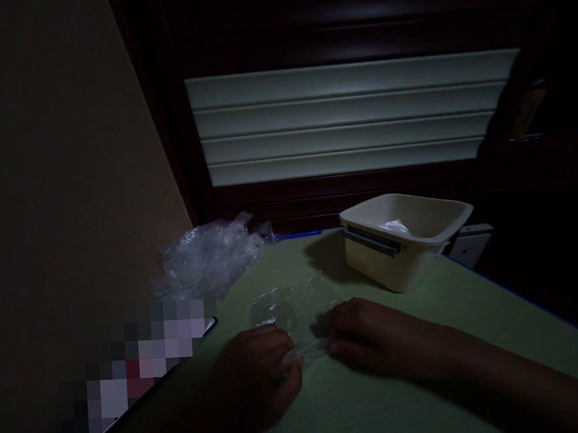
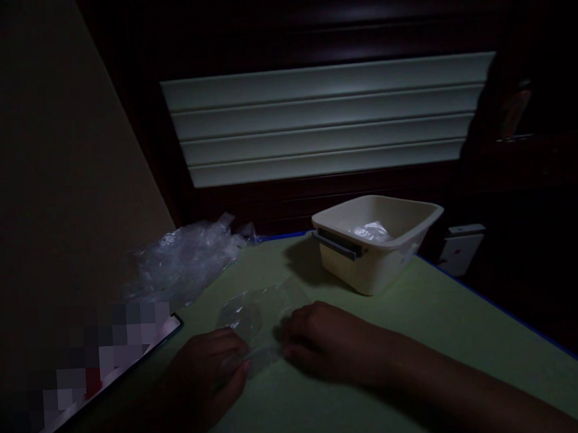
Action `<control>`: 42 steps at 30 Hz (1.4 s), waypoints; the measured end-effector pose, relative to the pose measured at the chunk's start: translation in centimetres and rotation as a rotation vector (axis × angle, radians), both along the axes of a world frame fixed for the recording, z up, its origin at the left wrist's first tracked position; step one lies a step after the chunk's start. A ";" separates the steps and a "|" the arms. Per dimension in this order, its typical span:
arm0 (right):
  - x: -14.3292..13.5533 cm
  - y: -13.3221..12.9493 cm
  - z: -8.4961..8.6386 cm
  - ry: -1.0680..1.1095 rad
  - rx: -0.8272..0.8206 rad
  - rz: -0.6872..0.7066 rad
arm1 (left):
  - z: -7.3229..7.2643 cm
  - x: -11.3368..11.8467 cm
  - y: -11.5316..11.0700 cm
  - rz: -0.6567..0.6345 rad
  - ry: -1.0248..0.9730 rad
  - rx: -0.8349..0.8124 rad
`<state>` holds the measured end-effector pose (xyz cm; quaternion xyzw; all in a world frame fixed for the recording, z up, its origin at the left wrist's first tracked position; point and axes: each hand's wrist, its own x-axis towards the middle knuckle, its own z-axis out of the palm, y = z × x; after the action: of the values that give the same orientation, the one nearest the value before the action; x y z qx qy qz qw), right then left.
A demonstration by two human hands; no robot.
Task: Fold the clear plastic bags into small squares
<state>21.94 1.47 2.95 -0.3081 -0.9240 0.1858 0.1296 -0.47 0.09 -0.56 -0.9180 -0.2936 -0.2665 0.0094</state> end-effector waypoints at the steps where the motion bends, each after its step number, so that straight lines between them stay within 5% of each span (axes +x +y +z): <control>1: 0.1 0.0 0.0 -0.004 -0.016 -0.010 | 0.0 0.0 0.1 -0.007 0.004 0.007; 16: 2.4 0.9 0.9 -0.131 -0.266 -0.024 | 0.0 0.1 0.1 -0.065 -0.046 -0.035; 24: 2.6 1.2 1.0 -0.164 -0.268 -0.067 | -0.2 -0.1 0.2 -0.019 -0.038 -0.047; 38: 0.2 0.3 -0.8 -0.074 -0.020 -0.173 | -1.2 -0.2 1.0 0.158 -0.174 -0.087; 42: 0.0 0.4 -1.4 -0.099 0.060 -0.185 | -1.1 -0.1 1.2 0.144 -0.152 0.008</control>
<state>21.97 1.85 1.52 -0.3969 -0.9020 0.1298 0.1096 -0.62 1.29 -1.68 -0.8716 -0.3575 -0.3351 0.0101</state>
